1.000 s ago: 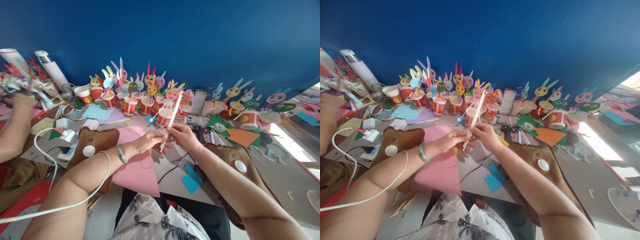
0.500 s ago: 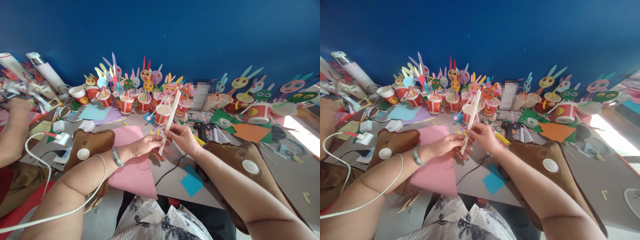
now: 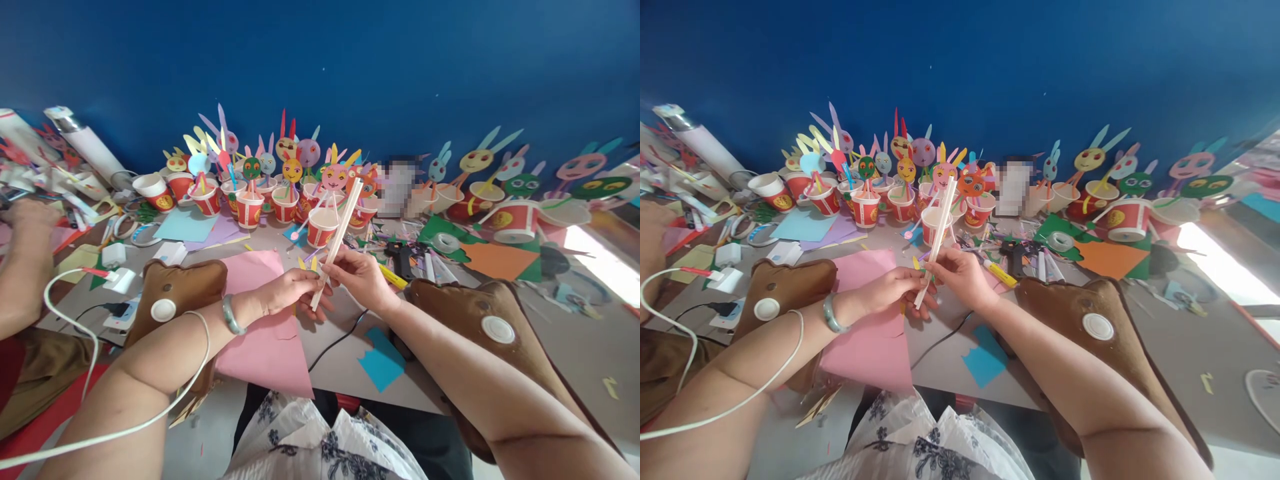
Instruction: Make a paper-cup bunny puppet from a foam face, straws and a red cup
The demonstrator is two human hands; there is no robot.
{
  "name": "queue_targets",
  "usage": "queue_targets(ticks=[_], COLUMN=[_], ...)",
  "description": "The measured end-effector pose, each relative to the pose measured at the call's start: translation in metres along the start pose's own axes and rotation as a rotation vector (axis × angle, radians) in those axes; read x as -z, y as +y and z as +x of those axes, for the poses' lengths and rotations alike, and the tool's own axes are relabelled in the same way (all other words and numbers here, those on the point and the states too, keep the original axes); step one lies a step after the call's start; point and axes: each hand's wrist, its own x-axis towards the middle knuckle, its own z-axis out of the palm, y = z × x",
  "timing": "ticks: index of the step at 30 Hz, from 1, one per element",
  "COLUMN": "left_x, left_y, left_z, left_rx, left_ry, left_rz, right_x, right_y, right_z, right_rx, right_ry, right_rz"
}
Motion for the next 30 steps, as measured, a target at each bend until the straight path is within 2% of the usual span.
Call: queue_targets(ticks=[4, 9, 17, 26, 30], left_x=[0.0, 0.003, 0.005, 0.005, 0.005], left_y=[0.002, 0.001, 0.001, 0.004, 0.003], left_z=[-0.001, 0.002, 0.001, -0.001, 0.0], left_rx=[-0.011, -0.09, -0.045, -0.055, -0.02], left_ry=[-0.009, -0.012, -0.017, -0.007, -0.007], left_rz=[0.007, 0.002, 0.052, 0.06, 0.061], right_x=[0.001, 0.001, 0.0, 0.0, 0.0], right_y=[0.005, 0.01, 0.011, 0.007, 0.01], right_z=[0.004, 0.004, 0.004, 0.004, 0.005], right_rx=[-0.049, -0.072, -0.116, -0.074, -0.061], right_ry=[-0.006, -0.029, -0.035, 0.021, -0.015], right_rz=[0.07, 0.126, 0.139, 0.084, 0.101])
